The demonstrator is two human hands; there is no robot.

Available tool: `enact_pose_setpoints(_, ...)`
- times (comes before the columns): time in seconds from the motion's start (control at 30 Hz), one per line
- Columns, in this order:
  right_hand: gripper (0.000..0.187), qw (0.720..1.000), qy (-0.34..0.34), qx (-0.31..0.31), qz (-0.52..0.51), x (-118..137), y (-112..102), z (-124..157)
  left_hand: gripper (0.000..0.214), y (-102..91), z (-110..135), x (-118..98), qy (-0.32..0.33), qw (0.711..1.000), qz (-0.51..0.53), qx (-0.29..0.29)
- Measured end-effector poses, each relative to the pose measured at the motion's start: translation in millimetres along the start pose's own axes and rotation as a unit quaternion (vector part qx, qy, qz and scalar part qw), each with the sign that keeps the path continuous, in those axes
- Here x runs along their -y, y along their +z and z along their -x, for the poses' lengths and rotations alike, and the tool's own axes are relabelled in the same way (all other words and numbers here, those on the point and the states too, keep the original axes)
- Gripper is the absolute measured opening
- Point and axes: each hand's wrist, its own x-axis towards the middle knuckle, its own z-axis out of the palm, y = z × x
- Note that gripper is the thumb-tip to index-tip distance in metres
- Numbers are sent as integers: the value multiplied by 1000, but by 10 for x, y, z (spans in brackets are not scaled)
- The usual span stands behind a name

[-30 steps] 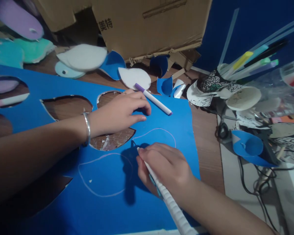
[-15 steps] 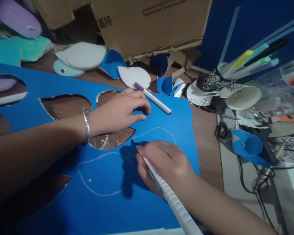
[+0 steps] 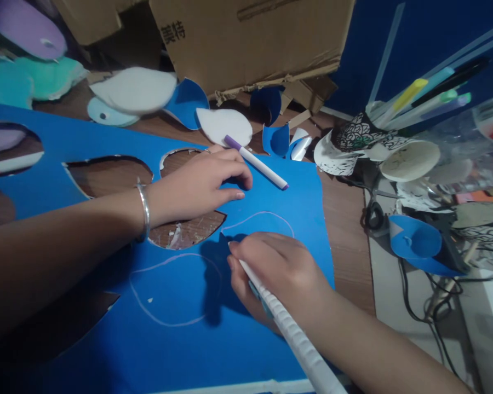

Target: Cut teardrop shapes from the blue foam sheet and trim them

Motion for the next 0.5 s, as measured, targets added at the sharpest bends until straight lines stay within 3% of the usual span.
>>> enact_pose_setpoints(0.5, 11, 1000, -4, 8, -17, -12, -25, -28, 11, 2, 0, 22, 9, 1000, -1, -4)
